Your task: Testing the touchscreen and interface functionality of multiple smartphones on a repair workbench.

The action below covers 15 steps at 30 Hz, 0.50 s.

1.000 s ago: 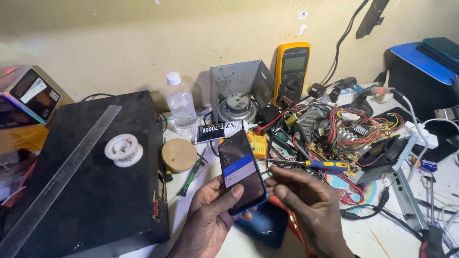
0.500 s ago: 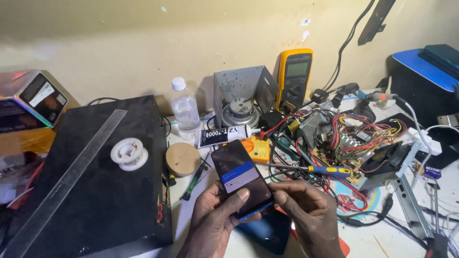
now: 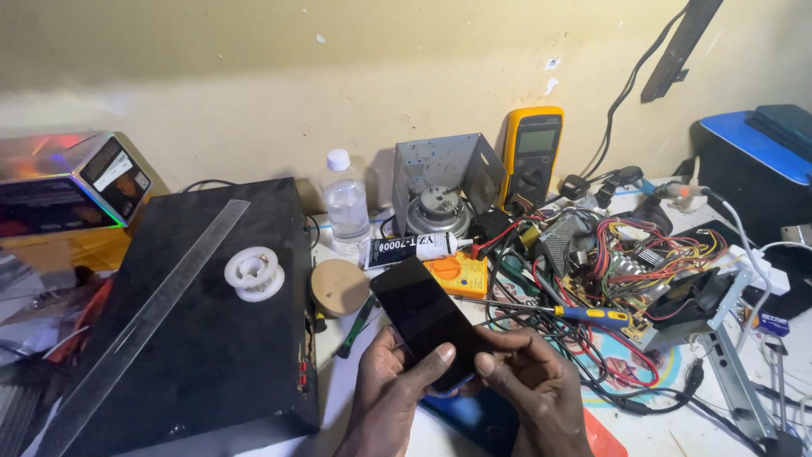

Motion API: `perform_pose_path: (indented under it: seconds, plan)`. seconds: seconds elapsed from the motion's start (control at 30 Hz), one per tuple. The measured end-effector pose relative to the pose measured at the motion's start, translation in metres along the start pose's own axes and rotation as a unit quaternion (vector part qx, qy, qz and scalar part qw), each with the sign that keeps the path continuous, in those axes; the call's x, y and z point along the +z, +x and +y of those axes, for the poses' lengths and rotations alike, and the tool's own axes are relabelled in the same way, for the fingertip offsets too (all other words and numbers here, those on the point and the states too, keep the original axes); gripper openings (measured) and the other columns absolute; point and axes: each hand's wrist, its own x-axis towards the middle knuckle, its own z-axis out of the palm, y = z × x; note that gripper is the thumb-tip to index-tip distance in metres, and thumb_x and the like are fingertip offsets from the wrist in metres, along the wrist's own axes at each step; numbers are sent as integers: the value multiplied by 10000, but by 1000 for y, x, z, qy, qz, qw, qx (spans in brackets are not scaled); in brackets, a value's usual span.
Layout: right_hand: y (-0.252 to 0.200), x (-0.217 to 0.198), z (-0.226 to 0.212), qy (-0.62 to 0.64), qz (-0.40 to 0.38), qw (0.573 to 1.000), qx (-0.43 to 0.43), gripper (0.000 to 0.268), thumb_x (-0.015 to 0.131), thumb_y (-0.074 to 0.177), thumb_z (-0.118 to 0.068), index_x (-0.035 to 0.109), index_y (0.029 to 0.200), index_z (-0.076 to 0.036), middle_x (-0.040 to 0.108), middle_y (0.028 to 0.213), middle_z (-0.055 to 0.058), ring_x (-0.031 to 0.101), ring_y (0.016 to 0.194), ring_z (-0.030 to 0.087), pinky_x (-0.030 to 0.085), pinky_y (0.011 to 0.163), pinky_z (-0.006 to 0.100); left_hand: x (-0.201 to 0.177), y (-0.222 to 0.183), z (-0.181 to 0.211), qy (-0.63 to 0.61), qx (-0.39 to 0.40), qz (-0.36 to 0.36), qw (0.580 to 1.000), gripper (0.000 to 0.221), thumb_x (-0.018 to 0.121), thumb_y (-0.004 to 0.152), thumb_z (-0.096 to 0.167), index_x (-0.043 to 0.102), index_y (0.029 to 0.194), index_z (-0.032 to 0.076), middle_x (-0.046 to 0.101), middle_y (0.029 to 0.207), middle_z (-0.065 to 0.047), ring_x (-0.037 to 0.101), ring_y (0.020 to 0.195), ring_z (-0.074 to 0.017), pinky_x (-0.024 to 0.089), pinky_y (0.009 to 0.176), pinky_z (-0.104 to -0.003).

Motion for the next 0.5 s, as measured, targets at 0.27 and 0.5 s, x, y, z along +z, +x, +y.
perform_pose_path:
  seconds: [0.27, 0.5]
  plan:
    - [1, -4, 15, 65, 12, 998, -22, 187, 811, 743, 40, 628, 779, 57, 598, 605, 171, 644, 480, 265, 711, 434, 466, 0, 3, 3, -32, 14, -52, 998, 604, 756, 685, -53, 609, 1268, -1, 776, 1167, -273, 723, 1047, -346, 547, 955, -439]
    - [-18, 12, -1, 38, -148, 986, -70, 217, 844, 785, -8, 628, 771, 1, 782, 640, 183, 710, 587, 207, 536, 579, 299, 9, -7, 26, -10, -62, 34, 997, 392, 763, 782, -14, 643, 1151, 46, 652, 881, -166, 606, 729, -286, 493, 618, -410]
